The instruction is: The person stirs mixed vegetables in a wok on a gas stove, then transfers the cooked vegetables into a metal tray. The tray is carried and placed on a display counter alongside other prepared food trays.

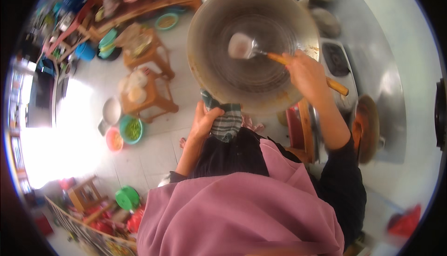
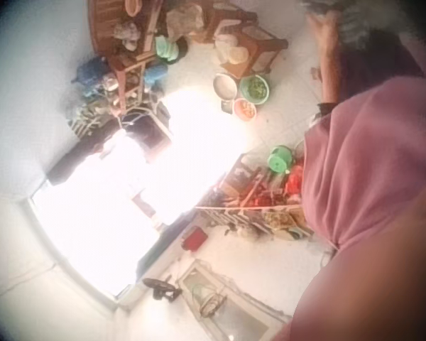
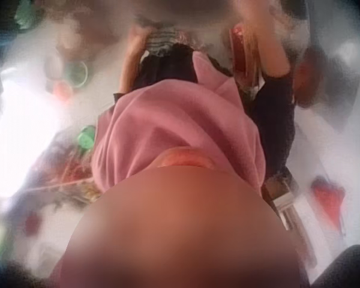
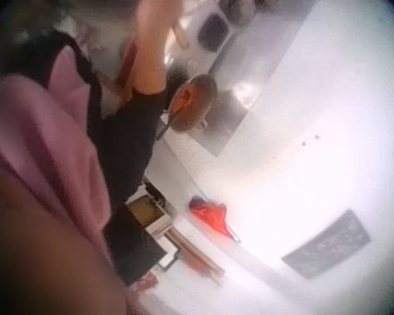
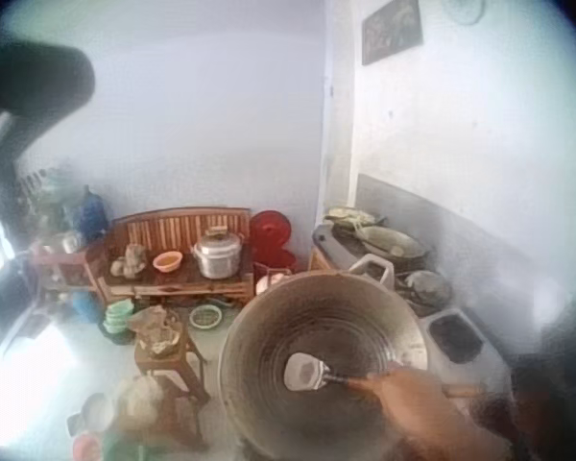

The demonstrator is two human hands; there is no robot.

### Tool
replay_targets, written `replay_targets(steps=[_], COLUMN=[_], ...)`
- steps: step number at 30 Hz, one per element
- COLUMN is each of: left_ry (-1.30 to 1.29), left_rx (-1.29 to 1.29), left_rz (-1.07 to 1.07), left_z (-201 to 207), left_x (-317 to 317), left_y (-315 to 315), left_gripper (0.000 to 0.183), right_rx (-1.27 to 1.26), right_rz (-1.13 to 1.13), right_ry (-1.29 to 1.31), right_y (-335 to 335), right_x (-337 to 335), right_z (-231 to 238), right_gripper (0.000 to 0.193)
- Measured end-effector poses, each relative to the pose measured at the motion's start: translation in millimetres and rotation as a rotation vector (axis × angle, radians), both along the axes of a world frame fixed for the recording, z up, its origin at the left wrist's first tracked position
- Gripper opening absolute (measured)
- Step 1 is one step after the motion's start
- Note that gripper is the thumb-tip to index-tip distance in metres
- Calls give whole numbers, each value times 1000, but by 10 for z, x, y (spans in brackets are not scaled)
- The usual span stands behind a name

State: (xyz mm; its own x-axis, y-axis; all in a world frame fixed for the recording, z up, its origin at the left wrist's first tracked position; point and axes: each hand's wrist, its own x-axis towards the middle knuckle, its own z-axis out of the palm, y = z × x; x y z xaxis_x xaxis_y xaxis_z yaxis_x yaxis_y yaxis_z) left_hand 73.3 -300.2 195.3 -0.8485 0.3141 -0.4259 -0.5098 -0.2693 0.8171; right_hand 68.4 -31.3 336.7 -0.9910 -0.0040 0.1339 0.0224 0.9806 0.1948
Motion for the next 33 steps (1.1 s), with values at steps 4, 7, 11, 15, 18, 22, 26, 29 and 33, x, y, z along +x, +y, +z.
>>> replay_targets(steps=[4, 7, 11, 15, 18, 22, 26, 29, 33], left_ry=[61, 71, 119, 161, 65, 100, 167, 145, 172], left_rx=[31, 89, 126, 222, 137, 52, 62, -8, -83], left_rz=[-186, -334, -529, -732, -909, -1079, -1204, -1310, -1412], left_z=[-62, -149, -241, -372, -409, -386, -358, -298, -148], left_x=[-151, -305, -619, -853, -952, -935, -772, -694, -819], left_y=[227, 328, 264, 205, 182, 199, 159, 163, 501], left_gripper=[53, 48, 37, 25, 19, 14, 17, 16, 18], right_rx=[10, 6, -131, -315, -314, -489, -506, -454, -319], right_rz=[-241, -388, -497, -768, -852, -1125, -1391, -1393, -1320], right_ry=[142, 309, 554, 695, 816, 898, 774, 796, 804], right_y=[180, 172, -201, -831, -1369, -2166, -2895, -3296, -3383], right_x=[565, 892, 1240, 1591, 1889, 2199, 2406, 2469, 2459], right_z=[49, -111, -475, -786, -891, -937, -918, -951, -947], right_gripper=[35, 43, 46, 41, 38, 38, 41, 43, 51])
